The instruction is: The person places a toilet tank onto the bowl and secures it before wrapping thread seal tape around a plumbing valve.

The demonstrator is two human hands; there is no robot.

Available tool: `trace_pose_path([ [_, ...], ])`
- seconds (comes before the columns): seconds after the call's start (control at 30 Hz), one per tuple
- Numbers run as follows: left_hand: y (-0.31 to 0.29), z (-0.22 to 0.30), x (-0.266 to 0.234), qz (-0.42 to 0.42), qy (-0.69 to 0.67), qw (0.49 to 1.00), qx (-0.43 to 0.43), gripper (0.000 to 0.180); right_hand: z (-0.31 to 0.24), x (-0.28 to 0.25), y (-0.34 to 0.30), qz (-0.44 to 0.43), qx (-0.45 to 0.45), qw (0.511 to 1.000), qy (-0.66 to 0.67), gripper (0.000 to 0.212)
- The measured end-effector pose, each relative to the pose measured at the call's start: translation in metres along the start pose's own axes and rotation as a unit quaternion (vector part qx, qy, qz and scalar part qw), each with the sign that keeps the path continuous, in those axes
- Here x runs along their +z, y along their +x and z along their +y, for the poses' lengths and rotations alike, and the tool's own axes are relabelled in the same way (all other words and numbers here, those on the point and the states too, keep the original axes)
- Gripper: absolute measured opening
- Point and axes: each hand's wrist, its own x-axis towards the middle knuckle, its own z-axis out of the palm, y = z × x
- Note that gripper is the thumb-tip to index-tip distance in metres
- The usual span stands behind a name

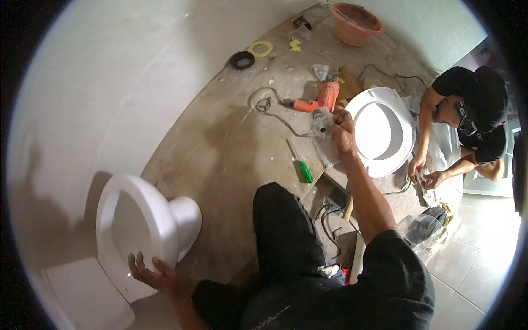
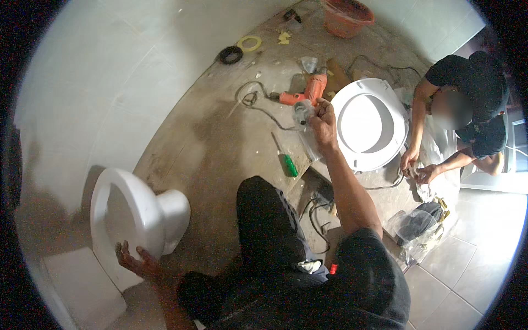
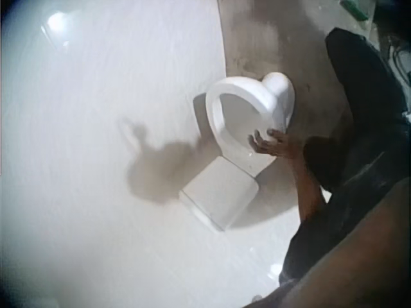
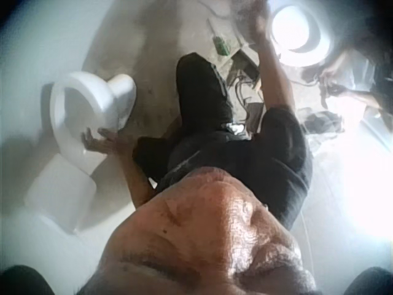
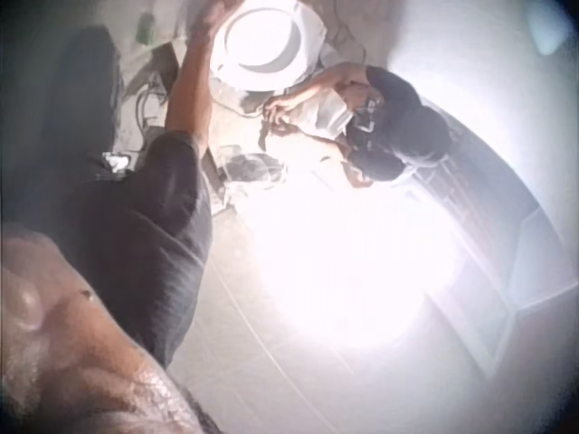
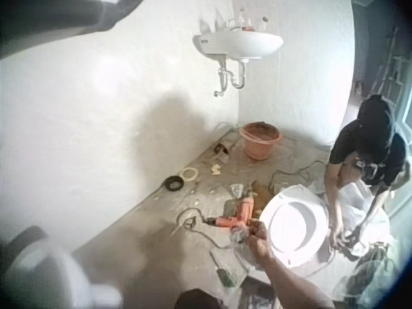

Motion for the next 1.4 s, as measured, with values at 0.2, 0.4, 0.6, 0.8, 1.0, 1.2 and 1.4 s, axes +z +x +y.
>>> trace_pose_path([
  [0.2, -0.039, 0.113, 0.019, -0.229, -0.409, 0.882, -0.057, 0.034, -0.049, 0.057, -0.105, -0.216, 0.171, 0.945, 0.178, 0.064],
  [0.4, -0.05, 0.166, 0.069, -0.611, -0.594, 0.389, -0.349, 0.058, -0.092, 0.074, -0.182, -0.393, 0.211, 0.881, 0.16, 0.057],
  [0.6, -0.076, 0.118, 0.041, -0.46, -0.656, 0.484, -0.352, 0.038, -0.101, 0.11, -0.236, -0.298, 0.229, 0.922, 0.088, 0.048],
  [0.8, -0.08, 0.096, 0.005, -0.335, -0.707, 0.485, -0.391, 0.032, -0.095, 0.116, -0.271, -0.377, 0.287, 0.874, 0.106, 0.039],
  [1.0, -0.086, 0.065, -0.026, -0.325, -0.692, 0.476, -0.434, 0.031, -0.084, 0.149, -0.303, -0.324, 0.294, 0.892, 0.116, 0.027],
  [1.2, -0.098, 0.035, -0.034, -0.334, -0.729, 0.366, -0.473, 0.034, -0.107, 0.18, -0.338, -0.299, 0.152, 0.927, -0.167, 0.02],
  [1.4, -0.097, 0.039, -0.037, -0.262, -0.699, 0.457, -0.484, 0.032, -0.117, 0.177, -0.348, -0.274, -0.219, 0.907, -0.231, 0.032],
])
